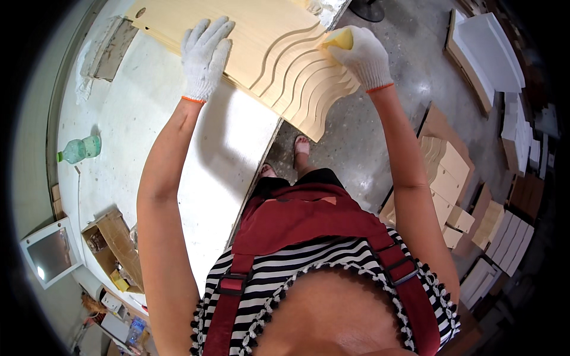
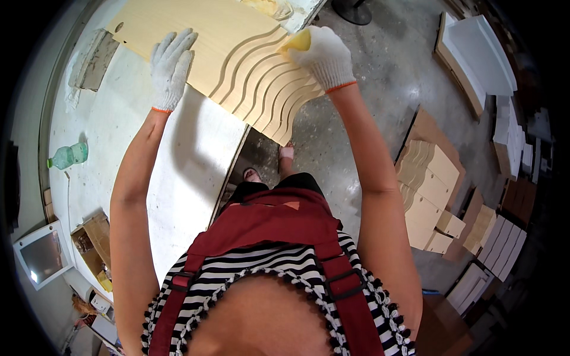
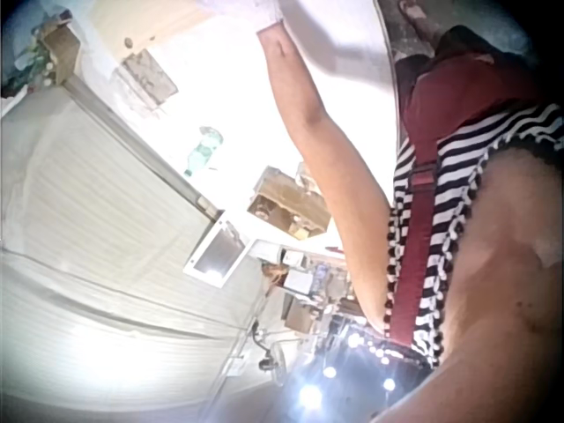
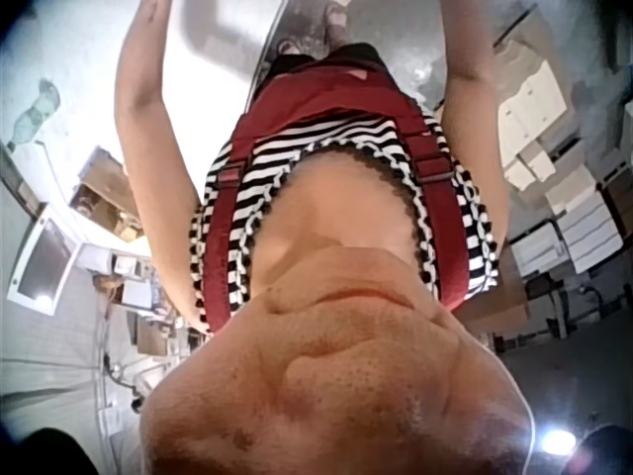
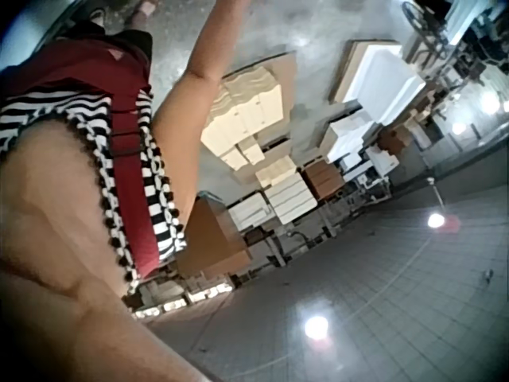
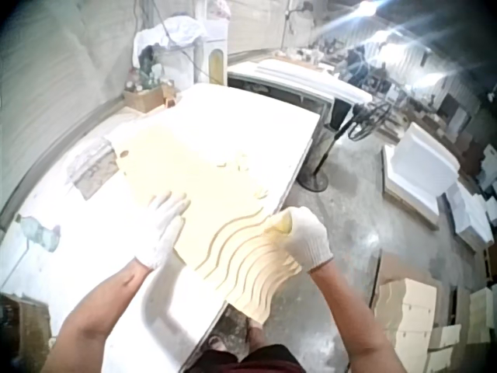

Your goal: The person applies a liquid substance to a carved wooden panel using a sponge, ensuring the fluid reaches into the grooves and curves of the wood, and then wipes the panel with a cloth.

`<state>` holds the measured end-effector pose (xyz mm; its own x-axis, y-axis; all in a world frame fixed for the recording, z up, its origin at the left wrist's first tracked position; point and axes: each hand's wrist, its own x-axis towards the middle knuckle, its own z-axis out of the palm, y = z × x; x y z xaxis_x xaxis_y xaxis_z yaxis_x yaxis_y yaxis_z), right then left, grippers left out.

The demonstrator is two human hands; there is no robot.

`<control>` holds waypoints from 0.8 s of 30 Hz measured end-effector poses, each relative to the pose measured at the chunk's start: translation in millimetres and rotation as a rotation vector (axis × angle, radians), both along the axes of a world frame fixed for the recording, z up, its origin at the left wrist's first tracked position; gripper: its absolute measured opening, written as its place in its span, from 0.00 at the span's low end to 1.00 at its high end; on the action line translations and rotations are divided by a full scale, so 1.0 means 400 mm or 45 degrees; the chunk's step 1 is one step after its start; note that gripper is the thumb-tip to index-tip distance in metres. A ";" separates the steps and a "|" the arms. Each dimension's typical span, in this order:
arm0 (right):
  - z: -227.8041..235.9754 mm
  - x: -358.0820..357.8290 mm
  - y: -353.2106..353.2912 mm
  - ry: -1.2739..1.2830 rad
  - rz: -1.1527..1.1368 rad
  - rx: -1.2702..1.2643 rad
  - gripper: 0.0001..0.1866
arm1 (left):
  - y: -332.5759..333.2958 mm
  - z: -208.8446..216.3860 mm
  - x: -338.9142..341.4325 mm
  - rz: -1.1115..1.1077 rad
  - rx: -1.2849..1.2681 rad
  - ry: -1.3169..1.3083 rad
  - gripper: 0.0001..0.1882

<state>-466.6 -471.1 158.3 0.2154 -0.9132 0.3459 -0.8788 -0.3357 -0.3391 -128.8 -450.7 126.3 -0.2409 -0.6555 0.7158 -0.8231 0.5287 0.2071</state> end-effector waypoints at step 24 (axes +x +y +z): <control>0.030 -0.013 -0.026 -0.517 -0.081 0.287 0.25 | 0.000 -0.010 0.005 -0.005 0.015 0.056 0.17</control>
